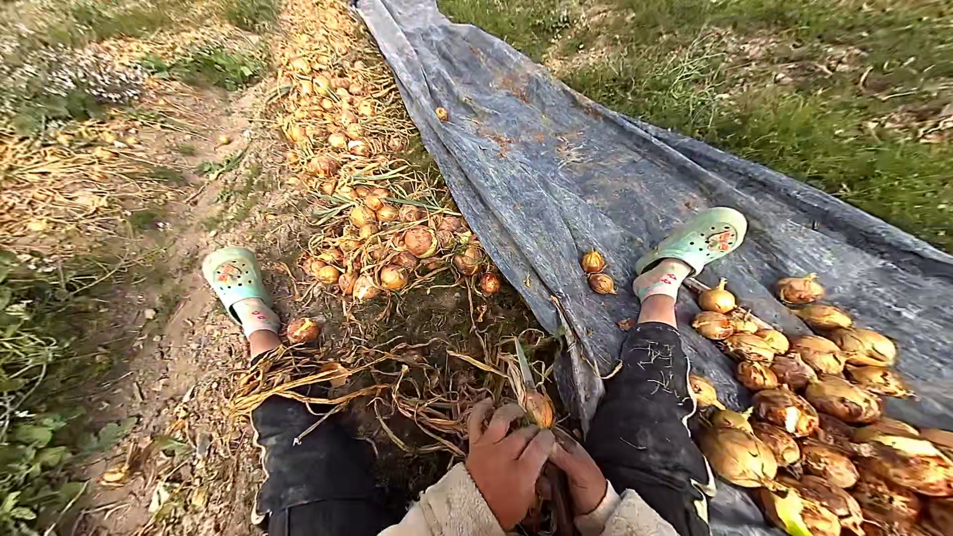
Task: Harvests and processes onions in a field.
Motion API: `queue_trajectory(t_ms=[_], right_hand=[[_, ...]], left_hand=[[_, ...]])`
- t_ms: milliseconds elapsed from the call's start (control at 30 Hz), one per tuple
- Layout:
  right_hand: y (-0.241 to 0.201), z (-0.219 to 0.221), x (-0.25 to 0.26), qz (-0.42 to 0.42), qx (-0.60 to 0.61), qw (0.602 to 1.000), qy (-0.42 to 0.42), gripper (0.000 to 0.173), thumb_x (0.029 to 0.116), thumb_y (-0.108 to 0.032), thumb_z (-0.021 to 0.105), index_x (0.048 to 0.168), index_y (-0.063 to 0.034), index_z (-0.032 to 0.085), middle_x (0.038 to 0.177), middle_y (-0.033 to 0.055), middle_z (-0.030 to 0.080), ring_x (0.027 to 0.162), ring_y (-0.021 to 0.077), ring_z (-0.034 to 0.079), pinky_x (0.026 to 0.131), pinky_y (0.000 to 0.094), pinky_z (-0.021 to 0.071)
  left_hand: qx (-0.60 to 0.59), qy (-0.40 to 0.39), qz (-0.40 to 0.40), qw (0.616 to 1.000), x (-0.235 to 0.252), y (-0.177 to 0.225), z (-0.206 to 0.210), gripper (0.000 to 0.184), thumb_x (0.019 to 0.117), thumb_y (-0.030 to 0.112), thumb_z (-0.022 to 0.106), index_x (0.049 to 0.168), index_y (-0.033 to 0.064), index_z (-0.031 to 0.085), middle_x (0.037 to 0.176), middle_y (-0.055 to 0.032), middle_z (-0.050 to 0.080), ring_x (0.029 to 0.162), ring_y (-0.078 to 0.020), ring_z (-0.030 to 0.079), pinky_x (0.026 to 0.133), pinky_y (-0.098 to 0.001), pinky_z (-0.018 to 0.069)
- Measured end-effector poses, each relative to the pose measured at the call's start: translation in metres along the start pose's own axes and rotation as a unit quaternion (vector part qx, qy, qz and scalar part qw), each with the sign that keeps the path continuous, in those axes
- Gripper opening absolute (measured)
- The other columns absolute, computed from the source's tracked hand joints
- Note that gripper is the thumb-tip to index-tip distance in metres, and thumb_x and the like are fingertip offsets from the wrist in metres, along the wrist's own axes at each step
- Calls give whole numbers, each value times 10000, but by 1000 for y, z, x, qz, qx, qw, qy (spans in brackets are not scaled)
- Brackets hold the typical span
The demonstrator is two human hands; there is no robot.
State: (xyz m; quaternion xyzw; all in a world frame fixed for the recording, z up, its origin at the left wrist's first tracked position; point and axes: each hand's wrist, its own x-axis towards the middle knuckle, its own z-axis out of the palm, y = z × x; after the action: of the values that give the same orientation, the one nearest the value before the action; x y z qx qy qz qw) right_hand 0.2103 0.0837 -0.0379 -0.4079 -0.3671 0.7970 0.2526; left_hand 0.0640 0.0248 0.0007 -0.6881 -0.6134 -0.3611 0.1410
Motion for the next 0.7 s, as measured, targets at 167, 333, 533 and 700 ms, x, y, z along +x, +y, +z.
queue_trajectory(t_ms=[167, 333, 533, 700], right_hand=[[11, -28, 7, -21, 82, 995, 45, 328, 910, -465, 609, 874, -142, 566, 555, -56, 554, 420, 57, 508, 412, 226, 451], [1, -27, 6, 2, 31, 996, 86, 182, 949, -258, 504, 966, -80, 538, 538, -37, 522, 405, 75, 503, 408, 238, 475], [5, -30, 7, -2, 101, 995, 16, 690, 676, -672, 832, 1017, -122, 590, 631, -33, 625, 473, 81, 583, 446, 252, 518], [-3, -17, 0, -11, 96, 989, 107, 180, 995, -244, 492, 968, -70, 528, 568, -27, 565, 417, 67, 517, 419, 227, 472]], left_hand=[[-164, -165, -113, 966, -10, 16, 8, 146, 946, 57, 627, 1033, 33, 741, 931, -105, 781, 1025, -322, 731, 930, -515, 546], [-338, -252, -448, 788, 28, 0, 9, 264, 1017, 113, 586, 1227, -46, 607, 1102, -161, 721, 1037, -209, 701, 971, -376, 546], [-230, -74, -88, 966, 22, 8, 32, 150, 920, -18, 612, 992, -14, 743, 989, -138, 779, 1059, -313, 737, 963, -415, 586], [-189, -216, -119, 950, -3, 17, 28, 161, 931, 18, 632, 1043, -39, 732, 975, -164, 776, 954, -351, 759, 866, -466, 617]])
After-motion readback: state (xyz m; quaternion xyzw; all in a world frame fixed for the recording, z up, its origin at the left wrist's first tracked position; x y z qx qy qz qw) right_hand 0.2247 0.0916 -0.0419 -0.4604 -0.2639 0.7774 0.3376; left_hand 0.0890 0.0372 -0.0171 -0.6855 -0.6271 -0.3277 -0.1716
